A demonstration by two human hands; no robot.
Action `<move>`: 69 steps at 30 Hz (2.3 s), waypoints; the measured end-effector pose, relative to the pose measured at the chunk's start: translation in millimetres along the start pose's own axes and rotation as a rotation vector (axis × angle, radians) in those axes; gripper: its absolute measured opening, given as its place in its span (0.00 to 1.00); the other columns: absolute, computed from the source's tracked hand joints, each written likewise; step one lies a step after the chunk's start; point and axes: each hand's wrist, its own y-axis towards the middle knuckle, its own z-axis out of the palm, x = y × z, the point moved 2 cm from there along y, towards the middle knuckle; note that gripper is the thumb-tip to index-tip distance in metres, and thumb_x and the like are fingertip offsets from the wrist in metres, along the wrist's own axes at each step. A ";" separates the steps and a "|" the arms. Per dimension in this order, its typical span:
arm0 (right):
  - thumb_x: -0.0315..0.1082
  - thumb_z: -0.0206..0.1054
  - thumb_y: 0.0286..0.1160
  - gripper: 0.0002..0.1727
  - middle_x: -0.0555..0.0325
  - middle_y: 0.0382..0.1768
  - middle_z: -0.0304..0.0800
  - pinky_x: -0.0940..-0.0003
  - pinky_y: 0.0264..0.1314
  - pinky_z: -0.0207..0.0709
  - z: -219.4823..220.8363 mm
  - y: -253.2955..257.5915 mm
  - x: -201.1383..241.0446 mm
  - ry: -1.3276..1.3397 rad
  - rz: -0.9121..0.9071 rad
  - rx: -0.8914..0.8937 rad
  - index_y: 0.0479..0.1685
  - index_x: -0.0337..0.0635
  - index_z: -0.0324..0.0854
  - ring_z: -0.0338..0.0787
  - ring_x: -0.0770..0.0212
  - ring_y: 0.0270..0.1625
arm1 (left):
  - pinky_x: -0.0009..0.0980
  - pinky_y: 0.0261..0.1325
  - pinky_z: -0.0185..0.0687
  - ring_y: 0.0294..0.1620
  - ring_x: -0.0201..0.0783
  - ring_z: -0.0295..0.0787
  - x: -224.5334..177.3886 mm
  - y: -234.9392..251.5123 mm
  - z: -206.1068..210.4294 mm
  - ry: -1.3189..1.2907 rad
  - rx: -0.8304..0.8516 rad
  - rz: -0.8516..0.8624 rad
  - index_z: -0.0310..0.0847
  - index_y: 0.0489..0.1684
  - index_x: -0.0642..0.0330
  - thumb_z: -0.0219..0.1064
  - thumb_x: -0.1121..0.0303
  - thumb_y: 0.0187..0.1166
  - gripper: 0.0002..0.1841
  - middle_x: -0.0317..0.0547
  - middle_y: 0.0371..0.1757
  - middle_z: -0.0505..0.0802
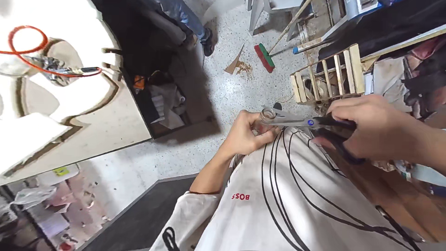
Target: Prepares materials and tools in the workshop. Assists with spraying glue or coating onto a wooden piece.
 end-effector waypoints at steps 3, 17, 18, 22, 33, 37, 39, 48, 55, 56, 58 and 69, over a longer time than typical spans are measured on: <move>0.77 0.73 0.47 0.38 0.67 0.41 0.82 0.68 0.32 0.83 3.4 8.4 16.7 -0.029 0.023 0.050 0.38 0.51 0.82 0.84 0.70 0.36 | 0.24 0.27 0.78 0.24 0.20 0.82 -7.4 3.0 11.8 0.068 0.047 -0.014 0.88 0.27 0.59 0.74 0.61 0.73 0.11 0.33 0.22 0.89; 0.64 0.77 0.61 0.28 0.61 0.29 0.83 0.67 0.29 0.74 0.8 -2.1 25.2 -0.013 0.019 0.008 0.23 0.47 0.78 0.81 0.68 0.30 | 0.37 0.26 0.82 0.22 0.30 0.87 -14.2 -11.4 15.3 0.537 -0.457 -0.123 0.86 0.26 0.54 0.70 0.55 0.72 0.13 0.35 0.20 0.89; 0.64 0.76 0.63 0.29 0.62 0.26 0.82 0.67 0.27 0.72 0.9 -5.6 22.6 -0.032 0.032 0.010 0.19 0.47 0.76 0.80 0.68 0.28 | 0.37 0.25 0.81 0.22 0.30 0.86 -11.8 -12.5 11.4 0.548 -0.486 -0.152 0.86 0.26 0.53 0.70 0.54 0.72 0.14 0.35 0.20 0.88; 0.68 0.76 0.58 0.32 0.60 0.33 0.85 0.64 0.34 0.77 3.8 4.4 33.3 -0.067 0.068 0.032 0.28 0.46 0.81 0.82 0.67 0.34 | 0.40 0.24 0.80 0.22 0.35 0.86 -12.7 -10.3 20.4 0.587 -0.482 -0.127 0.86 0.27 0.55 0.70 0.56 0.71 0.12 0.38 0.20 0.88; 0.71 0.76 0.58 0.37 0.59 0.42 0.86 0.64 0.41 0.83 11.4 18.3 47.9 -0.036 0.100 0.089 0.44 0.44 0.83 0.85 0.66 0.41 | 0.42 0.20 0.76 0.20 0.40 0.84 -19.8 -5.9 26.6 0.689 -0.457 -0.095 0.83 0.27 0.56 0.70 0.59 0.71 0.11 0.41 0.20 0.86; 0.71 0.78 0.55 0.34 0.64 0.39 0.84 0.71 0.36 0.79 13.1 15.5 53.1 0.018 0.181 0.028 0.36 0.48 0.81 0.82 0.72 0.38 | 0.41 0.21 0.75 0.20 0.41 0.84 -16.4 -9.1 19.6 0.736 -0.482 -0.076 0.82 0.28 0.58 0.66 0.56 0.75 0.14 0.42 0.20 0.86; 0.65 0.79 0.58 0.29 0.65 0.30 0.83 0.69 0.30 0.73 8.7 7.7 43.5 -0.012 0.180 0.008 0.24 0.49 0.77 0.80 0.71 0.31 | 0.42 0.21 0.75 0.20 0.41 0.84 -9.8 -9.2 13.7 0.726 -0.506 -0.096 0.82 0.26 0.57 0.66 0.56 0.74 0.14 0.42 0.19 0.85; 0.85 0.75 0.29 0.53 0.66 0.57 0.79 0.68 0.47 0.86 9.3 28.0 52.8 -0.077 0.272 0.154 0.53 0.53 0.79 0.85 0.71 0.52 | 0.37 0.21 0.76 0.21 0.37 0.85 -14.1 -7.6 25.4 0.723 -0.402 0.035 0.85 0.28 0.57 0.67 0.57 0.73 0.13 0.41 0.20 0.87; 0.70 0.78 0.36 0.43 0.53 0.60 0.80 0.60 0.46 0.85 9.0 24.5 48.8 -0.127 0.060 -0.006 0.46 0.43 0.80 0.85 0.58 0.53 | 0.33 0.23 0.77 0.22 0.31 0.85 -18.4 -4.7 14.1 0.561 -0.230 0.125 0.85 0.29 0.56 0.71 0.57 0.70 0.12 0.38 0.21 0.88; 0.60 0.79 0.36 0.36 0.53 0.56 0.82 0.59 0.41 0.85 6.0 23.0 46.6 -0.110 0.039 -0.031 0.42 0.43 0.81 0.87 0.58 0.48 | 0.32 0.22 0.76 0.22 0.30 0.84 -18.2 -4.0 11.2 0.557 -0.249 0.133 0.84 0.28 0.57 0.71 0.58 0.70 0.12 0.37 0.20 0.87; 0.47 0.77 0.31 0.23 0.58 0.44 0.87 0.62 0.30 0.82 -0.3 16.9 42.3 -0.101 0.020 -0.072 0.31 0.45 0.82 0.87 0.63 0.37 | 0.32 0.22 0.75 0.21 0.30 0.83 -15.0 -3.3 7.9 0.561 -0.308 0.122 0.84 0.26 0.57 0.71 0.60 0.69 0.11 0.38 0.19 0.86; 0.47 0.73 0.55 0.21 0.71 0.15 0.76 0.66 0.17 0.65 -34.9 -32.0 6.7 -0.079 0.164 -0.147 0.06 0.58 0.65 0.76 0.72 0.19 | 0.34 0.24 0.89 0.21 0.30 0.89 -5.8 -0.7 -29.3 0.232 -0.556 -0.133 0.87 0.35 0.58 0.72 0.62 0.76 0.08 0.36 0.24 0.92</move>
